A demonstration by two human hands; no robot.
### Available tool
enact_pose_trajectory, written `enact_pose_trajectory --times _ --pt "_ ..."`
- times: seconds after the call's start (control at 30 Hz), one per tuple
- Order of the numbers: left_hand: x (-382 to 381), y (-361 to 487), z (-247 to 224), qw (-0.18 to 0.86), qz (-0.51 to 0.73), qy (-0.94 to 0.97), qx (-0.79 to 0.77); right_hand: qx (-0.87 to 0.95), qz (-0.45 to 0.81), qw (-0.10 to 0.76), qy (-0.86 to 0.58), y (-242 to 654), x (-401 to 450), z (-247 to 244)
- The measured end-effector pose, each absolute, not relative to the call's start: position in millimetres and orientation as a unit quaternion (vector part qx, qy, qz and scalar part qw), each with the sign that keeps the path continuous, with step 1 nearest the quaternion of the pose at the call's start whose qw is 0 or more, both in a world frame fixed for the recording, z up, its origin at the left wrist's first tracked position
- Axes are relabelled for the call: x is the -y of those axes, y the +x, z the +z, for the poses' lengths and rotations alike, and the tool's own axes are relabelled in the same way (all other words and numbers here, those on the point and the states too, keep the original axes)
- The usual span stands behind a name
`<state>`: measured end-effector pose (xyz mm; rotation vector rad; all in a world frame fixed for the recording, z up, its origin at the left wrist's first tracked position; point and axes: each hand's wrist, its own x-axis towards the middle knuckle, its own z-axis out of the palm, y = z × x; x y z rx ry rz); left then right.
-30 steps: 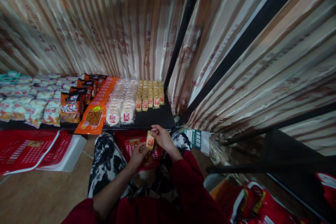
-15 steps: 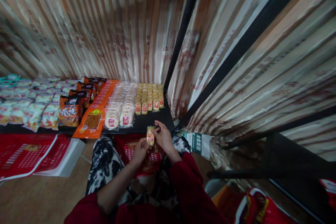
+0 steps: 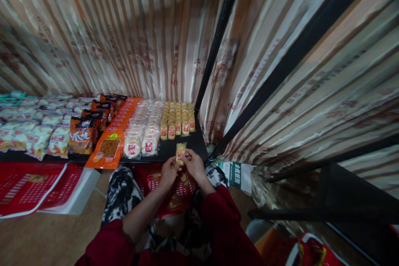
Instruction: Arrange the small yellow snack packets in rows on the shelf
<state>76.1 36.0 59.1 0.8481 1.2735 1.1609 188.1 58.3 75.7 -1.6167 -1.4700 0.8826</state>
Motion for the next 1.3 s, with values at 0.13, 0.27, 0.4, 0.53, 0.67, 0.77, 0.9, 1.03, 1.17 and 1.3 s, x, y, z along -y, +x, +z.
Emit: enact_pose_trajectory --times 0.13,0.27,0.4,0.53,0.67,0.77,0.9,1.03,1.17,1.3 --pt "-44.7 79.3 51.9 0.509 0.486 0.421 -0.572 0.57 0.357 0.401 -0.622 187.3 -69.4 74.2" --pt "-48.7 80.5 51.5 0.407 0.477 0.476 -0.617 0.57 0.353 0.405 -0.622 187.2 -78.8 75.8" --pt "-50.8 81.9 58.1 0.332 0.477 0.515 -0.63 0.571 0.34 0.399 -0.632 189.0 -88.6 73.2" --pt "-53.9 85.7 62.8 0.283 0.494 0.544 -0.616 0.572 0.322 0.397 -0.642 190.1 -98.0 69.2" --pt "-58.8 88.7 65.6 0.294 0.479 0.564 -0.605 0.569 0.304 0.405 -0.648 190.6 -106.3 66.9" --pt "-63.5 89.1 66.8 0.278 0.441 0.595 -0.611 0.563 0.301 0.423 -0.643 190.5 -113.8 64.4" --pt "-70.7 88.2 65.8 0.237 0.387 0.643 -0.617 0.551 0.278 0.433 -0.657 189.2 -125.3 62.2" --pt "-77.2 87.0 64.8 0.201 0.352 0.685 -0.606 0.556 0.226 0.435 -0.671 186.8 -133.2 63.9" --pt "-82.3 84.5 66.8 0.164 0.32 0.706 -0.61 0.561 0.2 0.429 -0.679 183.3 -138.2 66.8" --pt "-86.6 80.0 67.2 0.146 0.294 0.721 -0.611 0.558 0.201 0.427 -0.683 179.5 -144.3 67.1"
